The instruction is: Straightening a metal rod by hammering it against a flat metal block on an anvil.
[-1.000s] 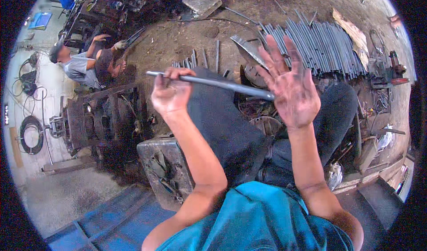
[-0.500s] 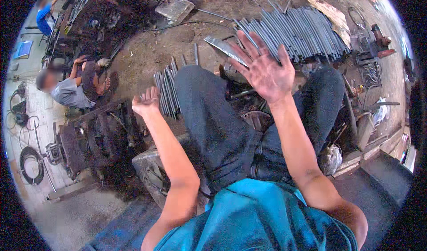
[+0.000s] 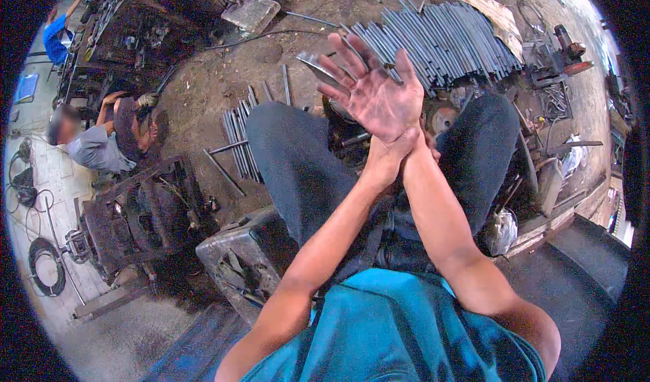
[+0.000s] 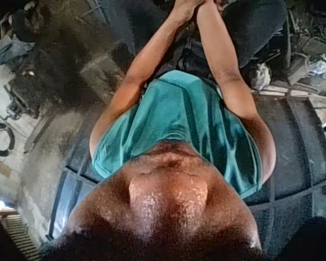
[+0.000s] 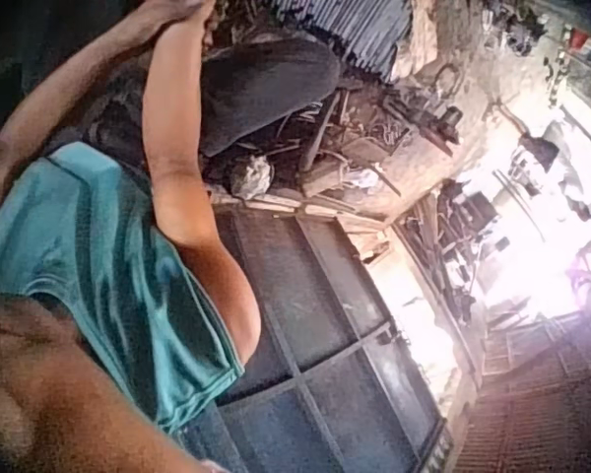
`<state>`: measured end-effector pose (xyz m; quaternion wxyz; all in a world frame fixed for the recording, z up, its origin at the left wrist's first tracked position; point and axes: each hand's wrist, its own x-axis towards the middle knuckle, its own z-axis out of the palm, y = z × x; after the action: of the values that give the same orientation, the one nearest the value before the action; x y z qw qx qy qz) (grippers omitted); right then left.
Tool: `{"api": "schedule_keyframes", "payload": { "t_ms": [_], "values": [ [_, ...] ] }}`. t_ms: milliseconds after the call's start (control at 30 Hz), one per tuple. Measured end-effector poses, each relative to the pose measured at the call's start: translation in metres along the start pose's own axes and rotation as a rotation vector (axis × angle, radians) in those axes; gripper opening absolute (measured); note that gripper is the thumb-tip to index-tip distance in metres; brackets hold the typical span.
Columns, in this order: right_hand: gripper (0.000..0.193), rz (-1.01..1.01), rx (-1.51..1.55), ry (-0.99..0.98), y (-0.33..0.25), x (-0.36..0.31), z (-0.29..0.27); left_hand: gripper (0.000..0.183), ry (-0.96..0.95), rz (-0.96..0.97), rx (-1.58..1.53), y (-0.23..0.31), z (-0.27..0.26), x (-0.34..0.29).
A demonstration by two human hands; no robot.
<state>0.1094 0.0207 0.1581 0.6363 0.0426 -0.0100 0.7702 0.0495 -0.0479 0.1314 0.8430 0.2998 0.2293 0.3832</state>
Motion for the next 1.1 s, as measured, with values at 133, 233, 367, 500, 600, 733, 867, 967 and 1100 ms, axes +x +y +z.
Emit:
{"api": "schedule_keyframes", "payload": {
  "t_ms": [133,233,367,500,600,733,867,967,1100],
  "values": [
    [0.063,0.22,0.056,-0.071,-0.003,-0.011,-0.022,0.032,0.025,-0.005,0.159,-0.005,-0.007,-0.006],
    [0.059,0.315,0.137,-0.163,0.0,-0.016,-0.033,0.026,0.094,-0.016,0.252,-0.007,-0.011,-0.009],
    [0.056,0.312,0.156,-0.142,-0.001,-0.019,-0.036,0.022,0.215,0.139,0.47,-0.017,-0.02,-0.007],
    [0.038,0.327,0.092,-0.151,0.004,-0.023,-0.046,0.025,0.163,0.04,0.473,-0.016,-0.025,-0.012],
    [0.034,0.403,-0.075,-0.134,0.002,-0.017,-0.042,0.027,0.217,0.121,0.556,-0.025,-0.03,-0.009],
    [0.033,0.2,-0.539,0.319,0.014,-0.011,-0.037,0.037,0.21,-0.036,0.256,-0.02,-0.026,-0.013],
    [0.028,-0.436,-1.791,0.624,0.007,-0.01,-0.095,0.036,0.428,-0.308,-0.316,-0.018,-0.017,-0.006],
    [0.03,-0.635,-2.344,0.617,0.032,-0.016,-0.094,0.03,0.482,-0.307,-0.367,-0.02,-0.033,-0.011],
    [0.032,-0.02,-2.455,0.525,0.026,-0.009,-0.065,0.022,0.462,-0.332,-0.393,-0.015,-0.026,-0.011]
  ]
}}
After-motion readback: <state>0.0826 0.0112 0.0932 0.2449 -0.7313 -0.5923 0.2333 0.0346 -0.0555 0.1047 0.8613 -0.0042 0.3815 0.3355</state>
